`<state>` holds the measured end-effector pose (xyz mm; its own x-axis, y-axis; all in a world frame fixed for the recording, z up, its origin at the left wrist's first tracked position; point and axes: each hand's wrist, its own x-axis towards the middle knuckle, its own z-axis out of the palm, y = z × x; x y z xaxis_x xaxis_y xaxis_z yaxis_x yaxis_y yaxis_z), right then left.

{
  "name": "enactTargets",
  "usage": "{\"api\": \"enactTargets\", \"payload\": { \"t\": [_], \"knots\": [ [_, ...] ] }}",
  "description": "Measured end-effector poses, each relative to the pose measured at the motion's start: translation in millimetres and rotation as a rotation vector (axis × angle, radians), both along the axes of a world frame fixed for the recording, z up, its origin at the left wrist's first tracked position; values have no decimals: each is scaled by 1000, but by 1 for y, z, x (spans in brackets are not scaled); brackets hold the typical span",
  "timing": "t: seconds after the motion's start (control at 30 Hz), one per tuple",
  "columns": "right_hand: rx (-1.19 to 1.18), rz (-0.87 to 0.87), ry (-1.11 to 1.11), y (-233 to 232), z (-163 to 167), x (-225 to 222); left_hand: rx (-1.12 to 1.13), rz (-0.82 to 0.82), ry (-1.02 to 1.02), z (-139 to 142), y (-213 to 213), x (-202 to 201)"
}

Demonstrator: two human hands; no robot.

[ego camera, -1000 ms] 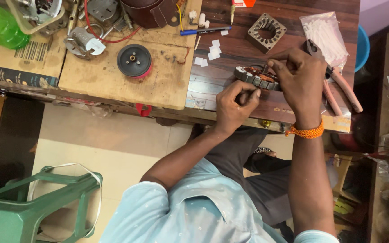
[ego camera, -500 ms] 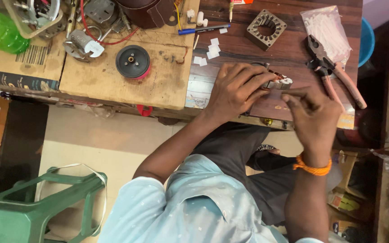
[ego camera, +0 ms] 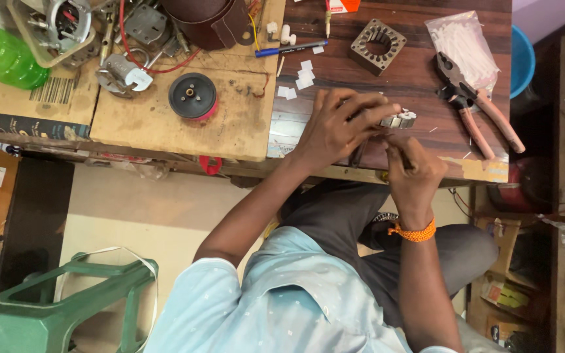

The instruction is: The person sits at a workbench and works on an electric motor armature, holding the rotor with one hand while fitting and pressing copper winding components into place around it by hand. They rotate the armature to reach different sides and continue seating the windings throughout the clip.

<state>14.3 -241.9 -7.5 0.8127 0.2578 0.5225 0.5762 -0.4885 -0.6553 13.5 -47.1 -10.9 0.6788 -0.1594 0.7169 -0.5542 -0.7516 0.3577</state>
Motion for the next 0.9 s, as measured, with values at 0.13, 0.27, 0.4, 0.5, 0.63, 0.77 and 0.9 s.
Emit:
{"api": "enactTargets", "payload": {
  "t": [0.13, 0.27, 0.4, 0.5, 0.63, 0.77, 0.9],
  "knots": [
    [-7, -26, 16, -2, 5, -10, 86, -31, -274, -6, -1, -1],
    [-40, 88, 9, -9, 23, -19, 13, -18, -356, -16, -4, 2],
    [-199, 118, -8, -16, 44, -13, -178, 5, -250, -25, -11, -3],
    [-248, 79, 58, -11, 54, 0, -429, 39, -110, -28, -22, -8],
    [-229, 31, 42, 13, 56, 26, -635, 97, 40, -28, -34, -15],
    [-154, 61, 101, 29, 56, 43, -699, 148, 61, -23, -39, -20],
    [-127, 79, 167, 29, 57, 54, -755, 185, 76, -18, -43, -20]
  ]
}}
